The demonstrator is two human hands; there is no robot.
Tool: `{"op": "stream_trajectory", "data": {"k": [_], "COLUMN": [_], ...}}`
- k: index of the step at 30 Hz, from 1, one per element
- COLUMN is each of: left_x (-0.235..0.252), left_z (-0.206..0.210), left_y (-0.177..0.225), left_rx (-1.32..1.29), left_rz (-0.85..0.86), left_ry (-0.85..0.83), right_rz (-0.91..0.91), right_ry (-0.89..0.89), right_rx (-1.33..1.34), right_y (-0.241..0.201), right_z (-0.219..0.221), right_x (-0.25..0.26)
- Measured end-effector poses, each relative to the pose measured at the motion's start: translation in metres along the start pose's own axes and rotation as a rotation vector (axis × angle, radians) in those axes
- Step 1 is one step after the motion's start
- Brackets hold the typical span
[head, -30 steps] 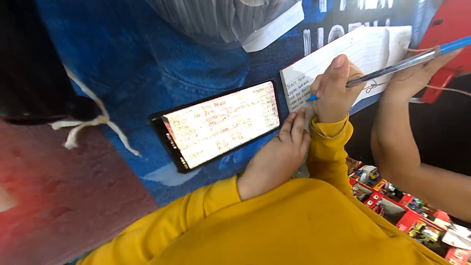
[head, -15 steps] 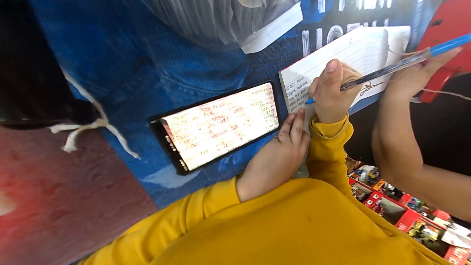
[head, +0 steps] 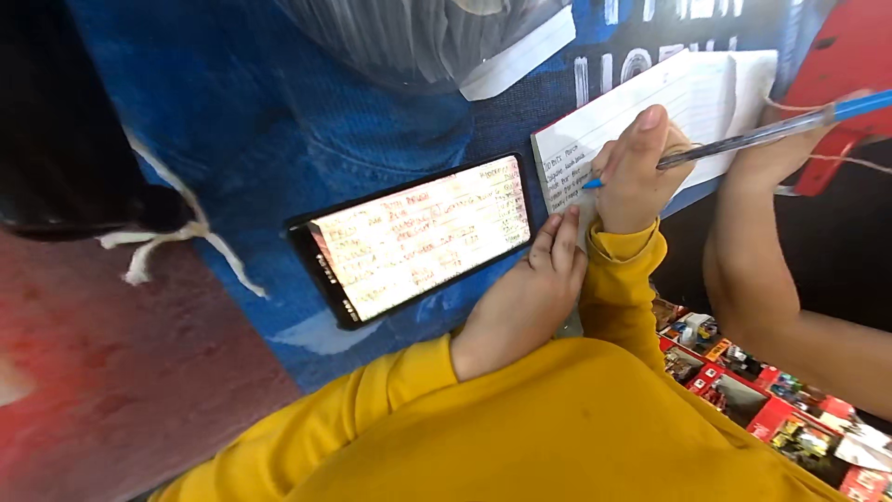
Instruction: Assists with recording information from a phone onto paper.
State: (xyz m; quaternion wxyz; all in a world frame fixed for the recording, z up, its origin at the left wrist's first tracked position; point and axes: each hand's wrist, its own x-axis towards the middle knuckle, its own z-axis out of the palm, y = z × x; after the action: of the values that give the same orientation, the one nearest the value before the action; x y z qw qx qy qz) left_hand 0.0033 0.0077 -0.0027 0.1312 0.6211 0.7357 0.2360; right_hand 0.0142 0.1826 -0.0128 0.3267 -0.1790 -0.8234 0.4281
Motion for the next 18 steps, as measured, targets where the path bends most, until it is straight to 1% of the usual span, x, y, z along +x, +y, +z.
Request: {"op": "stream_trajectory", "data": {"k": [4, 7, 10, 16, 18], "left_x": [0.0003, 0.0001, -0.0003, -0.0002, 0.0001], "left_z": [-0.0015, -0.0021, -0.0014, -0.0005, -0.0012], "left_y": [0.0, -0.0001, 0.0002, 0.0, -0.0006], "left_rx": [-0.014, -0.002, -0.006, 0.001, 0.003], "left_rz": [0.002, 0.008, 0.01, 0.011, 0.012], "left_ry": [-0.013, -0.034, -0.01, -0.003, -0.011], "right_rz": [0.019, 0.002, 0.025, 0.039, 0.037], "right_ry": [-0.028, -0.014, -0.026, -0.01, 0.027], "right_rx": [0.013, 0.0, -0.002, 0.008, 0.015], "right_y": [-0.0011, -0.0001, -0.0012, -0.0007, -0.0013], "right_z": [-0.0007, -0.0006, -0.0016, -0.0011, 0.0004], "right_x": [0.0011, 0.001, 0.0005, 0.0008, 0.0014]}}
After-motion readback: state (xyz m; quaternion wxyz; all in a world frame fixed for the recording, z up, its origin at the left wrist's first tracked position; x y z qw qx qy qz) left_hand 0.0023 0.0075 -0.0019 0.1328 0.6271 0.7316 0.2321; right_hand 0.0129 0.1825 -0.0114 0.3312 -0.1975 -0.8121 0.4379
